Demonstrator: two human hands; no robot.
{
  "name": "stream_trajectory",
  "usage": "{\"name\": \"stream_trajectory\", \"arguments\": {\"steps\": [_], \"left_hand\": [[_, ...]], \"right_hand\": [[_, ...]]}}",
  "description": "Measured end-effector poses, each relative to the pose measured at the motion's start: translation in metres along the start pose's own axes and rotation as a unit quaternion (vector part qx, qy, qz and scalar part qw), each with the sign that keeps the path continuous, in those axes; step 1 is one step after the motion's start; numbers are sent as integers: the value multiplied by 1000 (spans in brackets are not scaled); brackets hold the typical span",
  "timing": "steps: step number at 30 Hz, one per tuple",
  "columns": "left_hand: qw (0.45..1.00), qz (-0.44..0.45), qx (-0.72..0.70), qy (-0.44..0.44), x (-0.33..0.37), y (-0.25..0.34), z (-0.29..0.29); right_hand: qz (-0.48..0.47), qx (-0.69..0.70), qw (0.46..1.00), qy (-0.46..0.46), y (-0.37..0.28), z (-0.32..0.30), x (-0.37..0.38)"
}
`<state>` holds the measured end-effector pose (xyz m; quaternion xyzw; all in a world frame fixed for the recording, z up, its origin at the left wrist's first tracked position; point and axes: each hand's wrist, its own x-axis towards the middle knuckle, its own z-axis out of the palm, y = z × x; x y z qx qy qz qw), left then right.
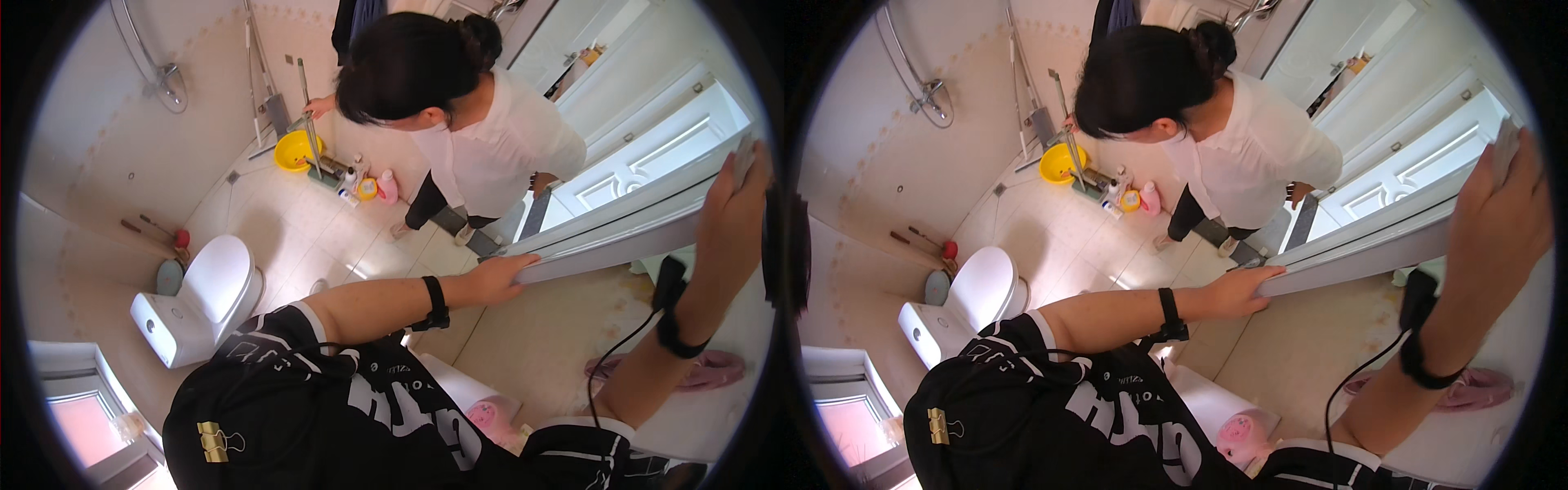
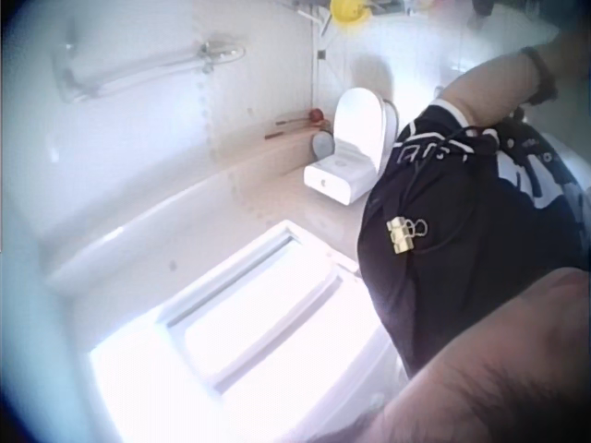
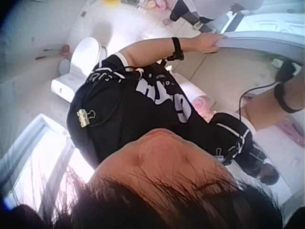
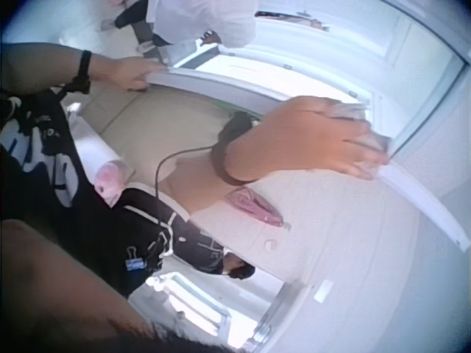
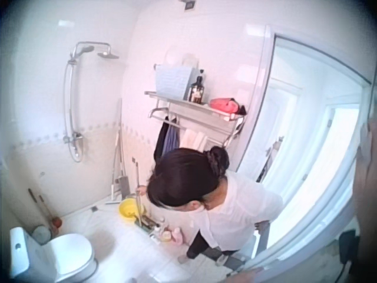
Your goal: The person cleans the glass door of a shower stall and the metal shower fixture using a cloth.
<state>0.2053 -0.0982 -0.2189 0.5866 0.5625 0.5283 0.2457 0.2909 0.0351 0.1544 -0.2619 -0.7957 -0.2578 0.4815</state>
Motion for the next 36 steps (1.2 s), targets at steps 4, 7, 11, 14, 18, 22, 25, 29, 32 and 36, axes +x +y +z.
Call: {"name": "stream_trajectory", "arguments": {"steps": [4,7,11,14,18,22,25,29,32,36], "left_hand": [[1000,12,-9,22,0,-2,2],[1000,-11,12,25,-4,-7,0],[992,18,-19,-127,-25,-21,-52],[947,-122,-72,-288,-62,5,-167],[942,-268,-188,-70,-157,19,-302],[953,-203,-156,160,-258,28,-375],[950,-93,-245,172,-298,33,-396],[946,-104,-252,174,-294,30,-391],[952,-105,-223,179,-266,30,-369],[951,-183,-238,72,-259,3,-340]], "right_hand": [[-129,-111,984,54,-45,-3,-79],[-141,-105,983,59,-67,18,-131],[-127,-57,990,14,-67,26,-174],[-134,-90,986,-28,-63,14,-193],[-106,-132,985,-17,-68,14,-215],[-31,-138,990,-25,-80,21,-258],[2,-164,985,-51,-95,33,-297],[90,-170,970,-145,-119,43,-347],[95,-153,964,-197,-122,42,-368],[81,-180,963,-186,-128,32,-364]]}}
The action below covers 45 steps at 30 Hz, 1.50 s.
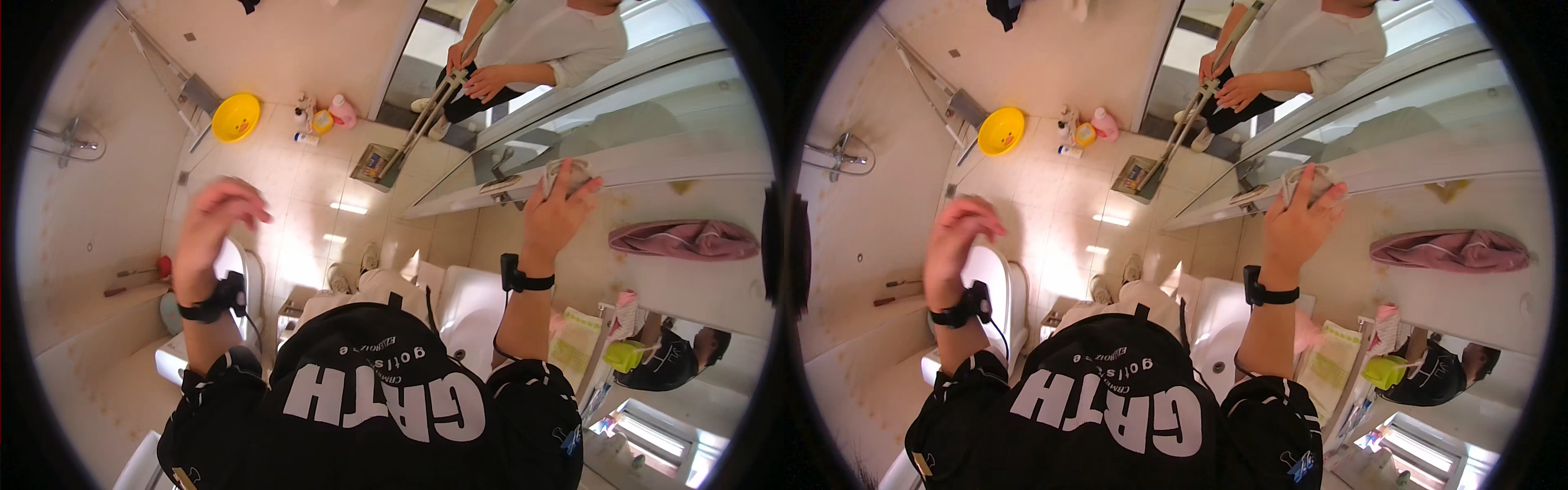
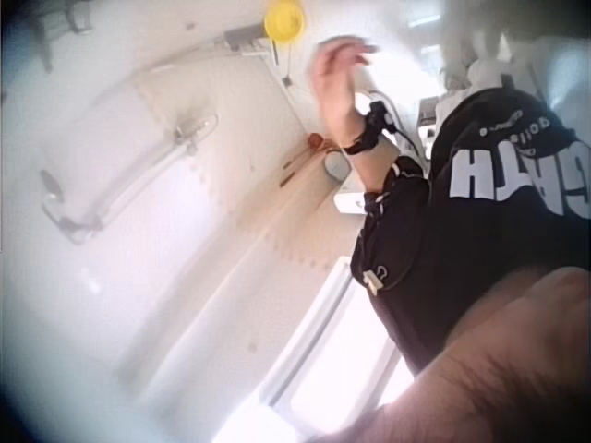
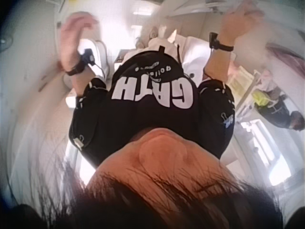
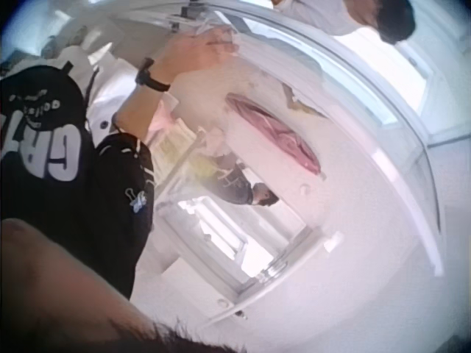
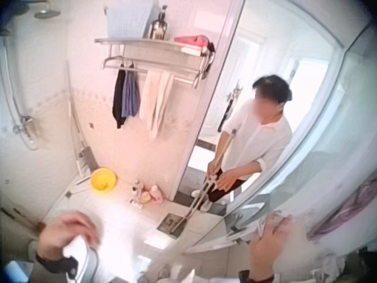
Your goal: The person cleans the glass door of a shower stall and the metal shower fixture using a cloth.
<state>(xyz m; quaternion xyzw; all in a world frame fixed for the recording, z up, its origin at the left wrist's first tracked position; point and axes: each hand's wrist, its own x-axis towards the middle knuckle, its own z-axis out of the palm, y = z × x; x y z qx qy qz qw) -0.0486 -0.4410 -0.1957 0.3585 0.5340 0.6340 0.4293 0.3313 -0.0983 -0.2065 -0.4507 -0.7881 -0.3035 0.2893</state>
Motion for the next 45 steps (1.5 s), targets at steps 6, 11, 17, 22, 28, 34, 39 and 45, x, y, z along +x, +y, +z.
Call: {"name": "stream_trajectory", "arguments": {"steps": [6,11,17,22,28,34,39,45], "left_hand": [[838,-299,334,-310,-84,-196,5],[815,-471,229,-247,-195,-255,0],[852,-322,405,-76,-216,-282,12],[805,-316,502,-21,-176,-297,13],[619,-459,480,-419,-58,-327,-5],[629,-192,617,-432,118,-281,3],[640,-149,528,-538,258,-205,133],[463,-454,369,-665,282,-278,231]], "right_hand": [[31,-1,998,55,4,-61,72],[-25,4,969,247,63,-140,201],[-52,-64,939,334,109,-194,279],[-24,-21,950,312,87,-176,256],[123,-51,980,151,40,-79,128],[151,40,982,108,37,-22,44],[120,55,986,104,41,-29,30],[110,72,991,36,47,-24,5]]}}
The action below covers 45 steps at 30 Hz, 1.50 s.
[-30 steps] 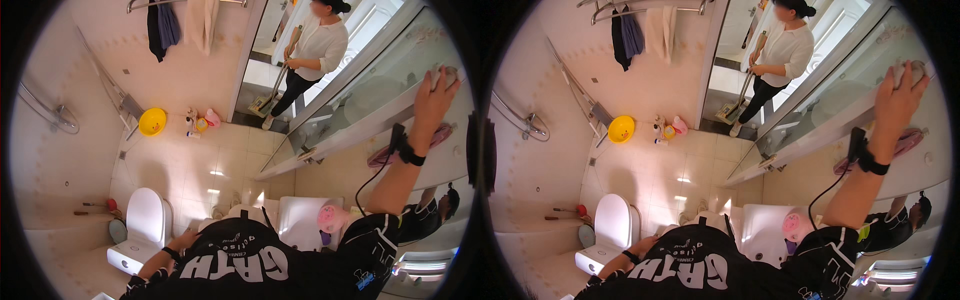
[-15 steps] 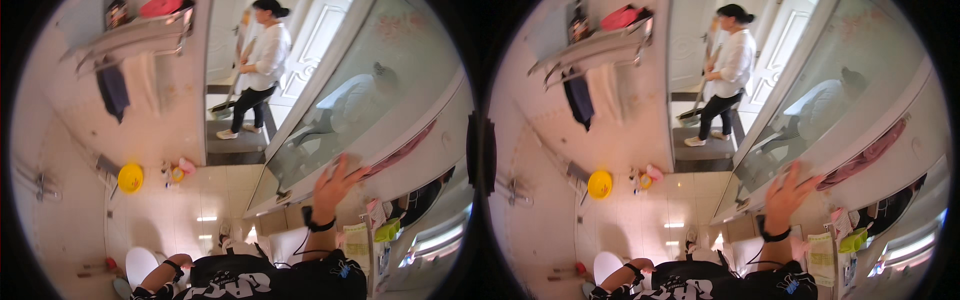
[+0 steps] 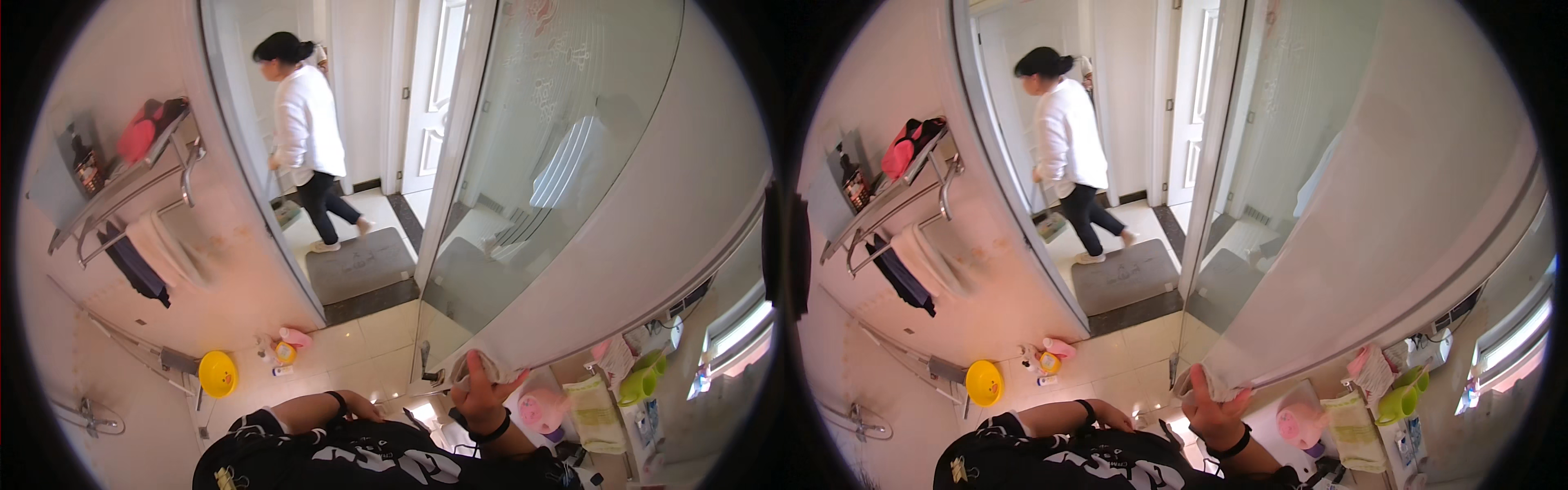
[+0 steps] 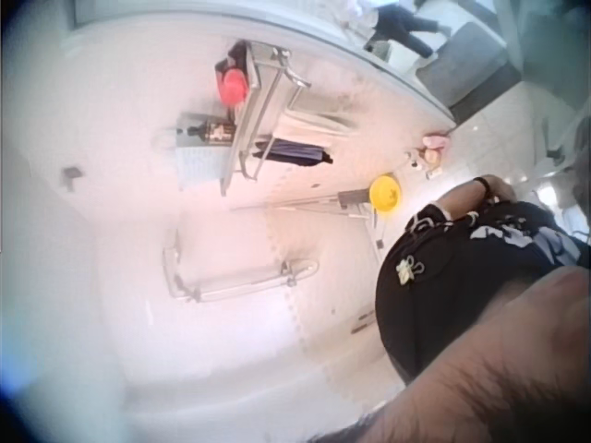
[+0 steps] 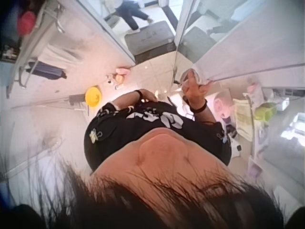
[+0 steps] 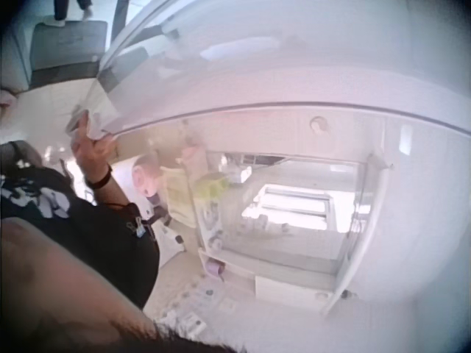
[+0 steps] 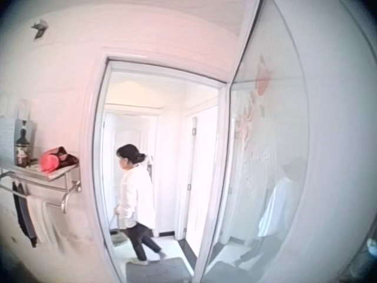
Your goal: The person cleans the glass door of a shower stall and the metal shower fixture using a cloth.
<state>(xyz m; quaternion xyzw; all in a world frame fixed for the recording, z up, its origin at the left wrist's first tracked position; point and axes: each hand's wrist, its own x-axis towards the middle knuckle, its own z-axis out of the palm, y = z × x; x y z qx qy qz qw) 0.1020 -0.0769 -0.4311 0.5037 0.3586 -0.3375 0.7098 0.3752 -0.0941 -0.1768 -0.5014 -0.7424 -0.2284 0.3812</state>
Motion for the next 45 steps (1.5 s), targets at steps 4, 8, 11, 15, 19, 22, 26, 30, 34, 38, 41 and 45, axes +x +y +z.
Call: {"name": "stream_trajectory", "arguments": {"steps": [4,8,11,15,19,22,26,30,34,38,41,45], "left_hand": [[992,-2,121,-26,23,27,-33],[960,144,233,50,32,51,-67],[934,125,302,142,66,55,-105],[898,131,354,227,80,34,-111],[843,168,504,78,51,27,-178],[799,175,572,68,15,41,-233],[761,307,567,68,-69,154,-204],[628,533,545,155,-104,206,-129],[556,583,538,249,-85,197,-94],[594,426,647,217,-70,181,-99],[454,413,746,259,-41,169,-113],[570,410,659,268,-73,158,-97]], "right_hand": [[17,-8,998,-57,-3,-4,-3],[38,-14,997,-63,-11,-2,-17],[74,-8,994,-83,-12,0,-31],[107,-143,984,-23,-20,-8,-28],[179,-290,940,29,-43,-34,58],[185,-324,924,78,-57,-75,166],[209,-270,917,208,-66,-96,218],[221,-364,868,255,-48,-47,178],[257,-325,878,238,-66,13,120],[324,-221,894,215,-99,35,69],[303,-180,913,203,-92,56,28],[244,-16,952,182,-94,40,-7]]}}
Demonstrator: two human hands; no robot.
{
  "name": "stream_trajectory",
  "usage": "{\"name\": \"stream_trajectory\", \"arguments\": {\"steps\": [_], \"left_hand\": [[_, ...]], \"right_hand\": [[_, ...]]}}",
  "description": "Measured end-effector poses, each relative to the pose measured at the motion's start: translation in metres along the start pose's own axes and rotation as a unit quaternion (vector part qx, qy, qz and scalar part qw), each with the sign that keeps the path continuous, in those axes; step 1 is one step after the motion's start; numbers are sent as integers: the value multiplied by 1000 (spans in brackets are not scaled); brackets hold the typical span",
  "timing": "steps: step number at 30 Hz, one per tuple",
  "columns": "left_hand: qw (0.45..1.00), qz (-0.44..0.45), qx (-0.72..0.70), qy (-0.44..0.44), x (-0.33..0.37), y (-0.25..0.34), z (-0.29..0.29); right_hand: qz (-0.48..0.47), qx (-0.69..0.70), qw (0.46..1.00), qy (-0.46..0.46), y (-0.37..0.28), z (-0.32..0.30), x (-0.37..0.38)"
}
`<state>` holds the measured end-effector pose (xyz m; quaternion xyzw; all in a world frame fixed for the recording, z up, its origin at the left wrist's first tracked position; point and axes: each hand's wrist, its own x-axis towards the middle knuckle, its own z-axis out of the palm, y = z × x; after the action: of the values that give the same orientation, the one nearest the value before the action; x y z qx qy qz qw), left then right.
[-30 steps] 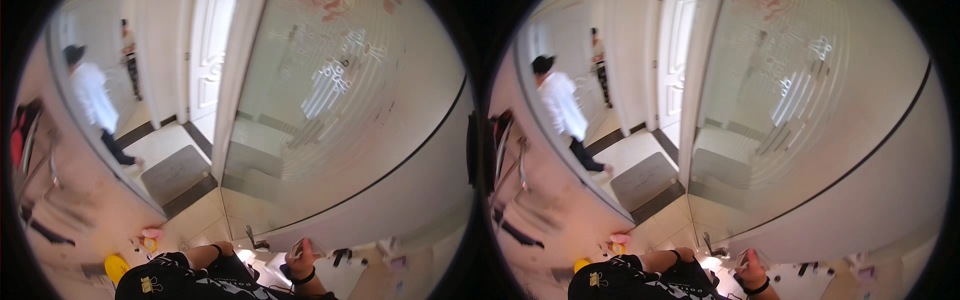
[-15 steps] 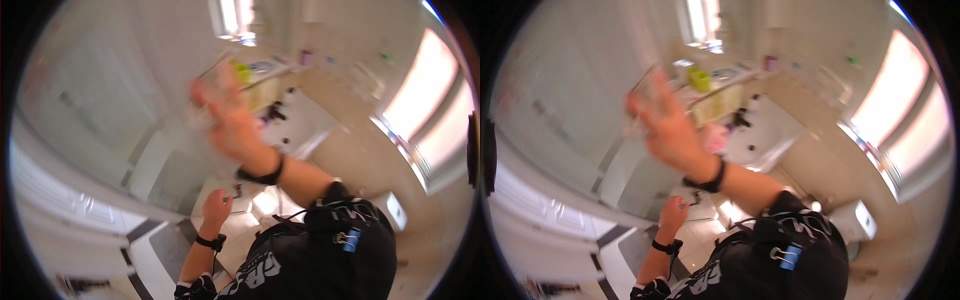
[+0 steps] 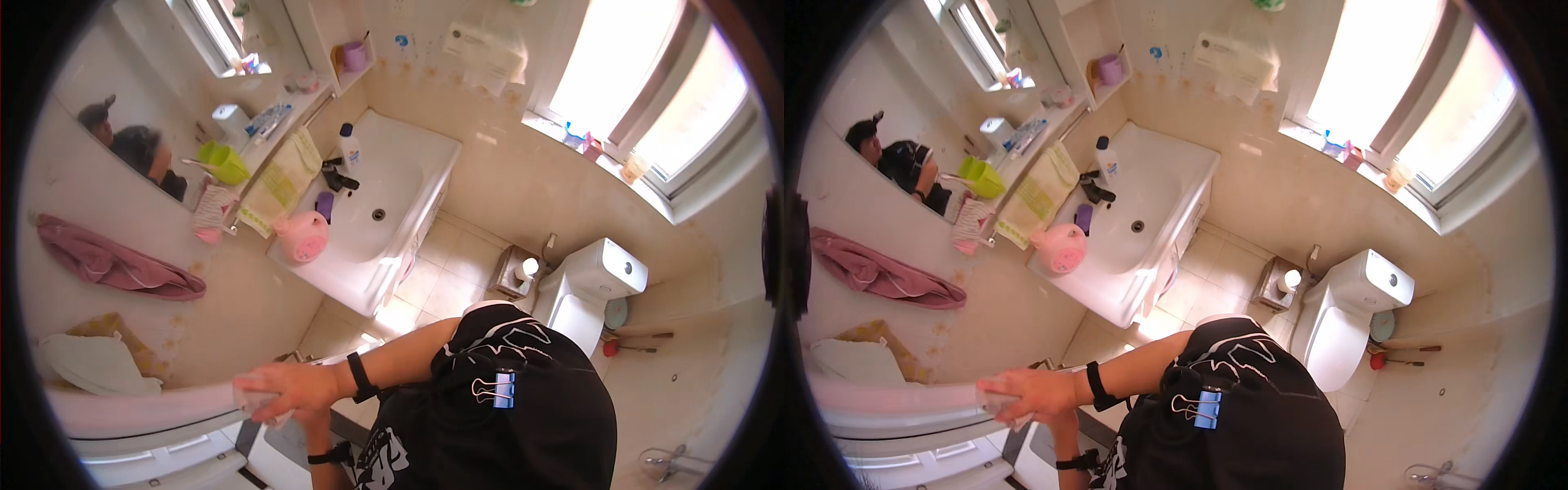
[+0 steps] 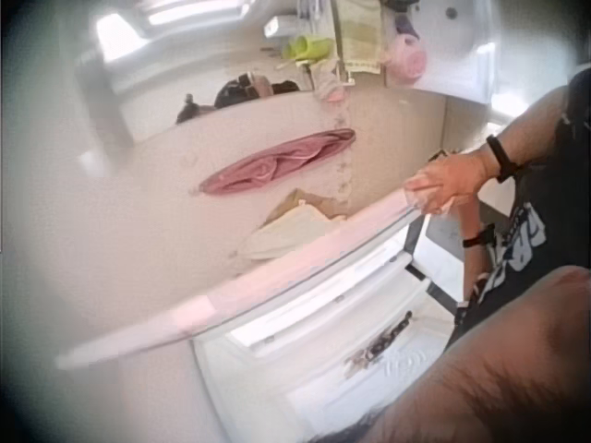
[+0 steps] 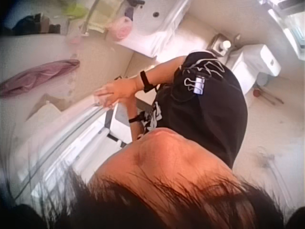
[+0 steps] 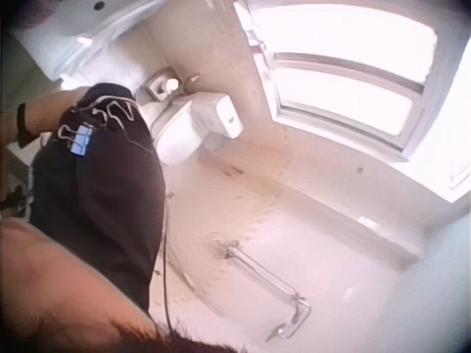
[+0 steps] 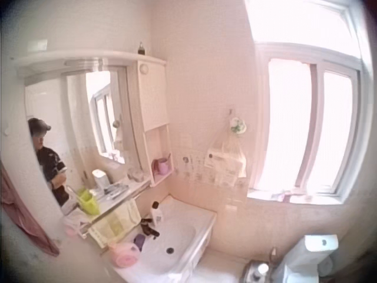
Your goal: The person cleans the glass door of a shower stall and the metal shower fixture using a cloth.
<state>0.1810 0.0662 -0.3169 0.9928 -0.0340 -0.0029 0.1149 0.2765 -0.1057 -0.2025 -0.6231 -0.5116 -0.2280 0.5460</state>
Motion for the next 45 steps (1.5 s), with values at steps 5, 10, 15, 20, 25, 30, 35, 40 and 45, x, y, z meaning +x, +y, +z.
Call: {"name": "stream_trajectory", "arguments": {"steps": [5,10,15,20,25,30,35,40,45], "left_hand": [[993,-90,-69,37,-30,27,-33],[963,-206,-145,99,-105,49,-84],[909,-277,-257,175,-182,80,-127],[844,-303,-344,277,-240,89,-149],[785,-306,-395,365,-288,71,-154],[744,-293,-419,429,-322,44,-156],[700,-295,-417,499,-349,32,-158],[639,-317,-379,590,-344,19,-166],[656,-347,-238,626,-377,-6,-140]], "right_hand": [[-25,205,978,-41,-8,-16,2],[223,615,737,-168,-45,-21,62],[-64,467,868,-153,-109,17,80],[-142,472,849,-189,-124,68,91],[-144,536,803,-218,-176,147,97],[-226,428,854,-190,-206,221,133],[-212,376,888,-157,-218,270,146],[-147,359,902,-189,-205,319,170],[-95,336,927,-139,-153,378,190]]}}
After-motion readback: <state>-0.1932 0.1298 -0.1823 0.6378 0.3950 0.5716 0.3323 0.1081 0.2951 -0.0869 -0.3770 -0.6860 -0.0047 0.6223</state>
